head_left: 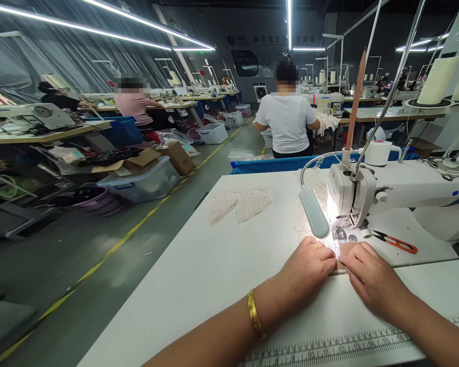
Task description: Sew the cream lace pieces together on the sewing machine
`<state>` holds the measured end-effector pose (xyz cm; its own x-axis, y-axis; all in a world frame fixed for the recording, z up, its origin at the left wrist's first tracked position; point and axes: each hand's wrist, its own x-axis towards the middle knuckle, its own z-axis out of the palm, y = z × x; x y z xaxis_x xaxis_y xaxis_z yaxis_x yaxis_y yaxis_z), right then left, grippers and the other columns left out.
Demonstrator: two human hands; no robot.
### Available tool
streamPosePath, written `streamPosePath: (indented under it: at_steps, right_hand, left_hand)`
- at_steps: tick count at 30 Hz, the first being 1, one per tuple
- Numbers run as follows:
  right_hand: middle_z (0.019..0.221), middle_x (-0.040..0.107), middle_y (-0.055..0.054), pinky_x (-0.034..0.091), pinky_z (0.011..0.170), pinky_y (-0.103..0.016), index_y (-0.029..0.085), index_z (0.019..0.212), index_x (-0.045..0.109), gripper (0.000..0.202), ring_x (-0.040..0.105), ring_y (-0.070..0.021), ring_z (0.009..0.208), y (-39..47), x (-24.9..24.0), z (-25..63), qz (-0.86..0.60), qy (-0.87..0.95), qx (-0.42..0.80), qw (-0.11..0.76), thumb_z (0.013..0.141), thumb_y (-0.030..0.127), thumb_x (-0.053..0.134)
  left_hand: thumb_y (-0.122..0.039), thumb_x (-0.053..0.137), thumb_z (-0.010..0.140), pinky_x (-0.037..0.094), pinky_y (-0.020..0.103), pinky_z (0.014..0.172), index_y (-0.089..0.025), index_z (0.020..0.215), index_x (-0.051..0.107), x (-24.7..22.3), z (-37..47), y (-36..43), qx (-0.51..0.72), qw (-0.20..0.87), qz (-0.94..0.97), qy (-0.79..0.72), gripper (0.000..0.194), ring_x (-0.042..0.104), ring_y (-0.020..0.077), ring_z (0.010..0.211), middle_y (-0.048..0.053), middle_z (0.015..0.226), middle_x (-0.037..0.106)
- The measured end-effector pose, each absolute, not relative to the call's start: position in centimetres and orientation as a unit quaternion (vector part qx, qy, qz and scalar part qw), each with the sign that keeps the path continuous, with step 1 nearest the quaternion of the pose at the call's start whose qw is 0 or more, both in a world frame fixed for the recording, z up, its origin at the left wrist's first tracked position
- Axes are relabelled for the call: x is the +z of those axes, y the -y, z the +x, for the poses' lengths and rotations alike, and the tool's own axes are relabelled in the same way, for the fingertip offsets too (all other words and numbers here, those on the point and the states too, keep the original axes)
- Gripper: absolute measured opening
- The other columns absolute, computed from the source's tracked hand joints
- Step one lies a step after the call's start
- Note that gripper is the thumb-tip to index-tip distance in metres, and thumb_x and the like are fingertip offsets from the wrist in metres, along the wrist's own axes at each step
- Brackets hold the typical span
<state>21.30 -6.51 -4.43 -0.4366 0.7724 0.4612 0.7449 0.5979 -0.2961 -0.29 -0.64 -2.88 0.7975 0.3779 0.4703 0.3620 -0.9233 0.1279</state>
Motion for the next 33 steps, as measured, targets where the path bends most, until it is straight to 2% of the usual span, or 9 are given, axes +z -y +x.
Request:
streamPosePath:
  at_steps: [9, 17, 25, 28, 33]
  right_hand:
    - [0.084, 0.055, -0.005, 0.043, 0.066, -0.034, 0.02, 0.098, 0.064, 0.026, 0.048, -0.0219, 0.078, 5.9, -4.7, 21.1, -0.486, 0.834, 0.009, 0.26, 0.101, 0.01, 0.04]
    - [0.086, 0.06, -0.006, 0.045, 0.064, -0.035, 0.023, 0.113, 0.067, 0.028, 0.055, -0.0242, 0.081, 5.6, -4.7, 21.0, -0.506, 0.822, -0.045, 0.255, 0.102, 0.015, 0.042]
    - [0.094, 0.066, -0.007, 0.052, 0.072, -0.038, 0.023, 0.121, 0.061, 0.027, 0.063, -0.0256, 0.087, 5.4, -4.8, 21.5, -0.521, 0.8, -0.012, 0.298, 0.104, 0.019, 0.041]
    - [0.091, 0.066, -0.005, 0.053, 0.069, -0.037, 0.025, 0.128, 0.057, 0.027, 0.064, -0.0248, 0.08, 5.1, -4.5, 22.0, -0.55, 0.773, 0.016, 0.315, 0.105, 0.026, 0.044]
    - [0.088, 0.064, -0.003, 0.054, 0.068, -0.036, 0.027, 0.126, 0.055, 0.024, 0.064, -0.0232, 0.075, 5.3, -4.0, 22.3, -0.557, 0.767, 0.076, 0.31, 0.104, 0.026, 0.047]
  left_hand:
    - [-0.003, 0.05, 0.09, 0.043, 0.035, 0.074, -0.017, 0.081, 0.061, -3.0, 0.2, 0.1, 0.254, 0.019, 0.943, -0.212, 0.02, 0.057, 0.017, 0.073, 0.004, 0.083, 0.069]
    - [-0.007, 0.049, 0.094, 0.045, 0.036, 0.074, -0.017, 0.081, 0.061, -2.9, 0.5, -0.5, 0.262, 0.02, 0.937, -0.23, 0.021, 0.058, 0.0188, 0.073, 0.006, 0.082, 0.068]
    - [-0.008, 0.047, 0.098, 0.047, 0.034, 0.078, -0.017, 0.078, 0.059, -2.5, 0.7, -1.0, 0.263, 0.018, 0.931, -0.253, 0.025, 0.06, 0.0188, 0.078, 0.004, 0.083, 0.068]
    - [-0.009, 0.047, 0.097, 0.048, 0.034, 0.078, -0.017, 0.076, 0.058, -2.5, 0.9, -1.3, 0.264, 0.008, 0.927, -0.266, 0.025, 0.061, 0.0192, 0.08, 0.005, 0.085, 0.069]
    - [-0.01, 0.047, 0.098, 0.047, 0.035, 0.077, -0.017, 0.071, 0.055, -2.6, 1.1, -1.3, 0.252, 0.01, 0.931, -0.264, 0.029, 0.058, 0.0189, 0.076, 0.005, 0.081, 0.066]
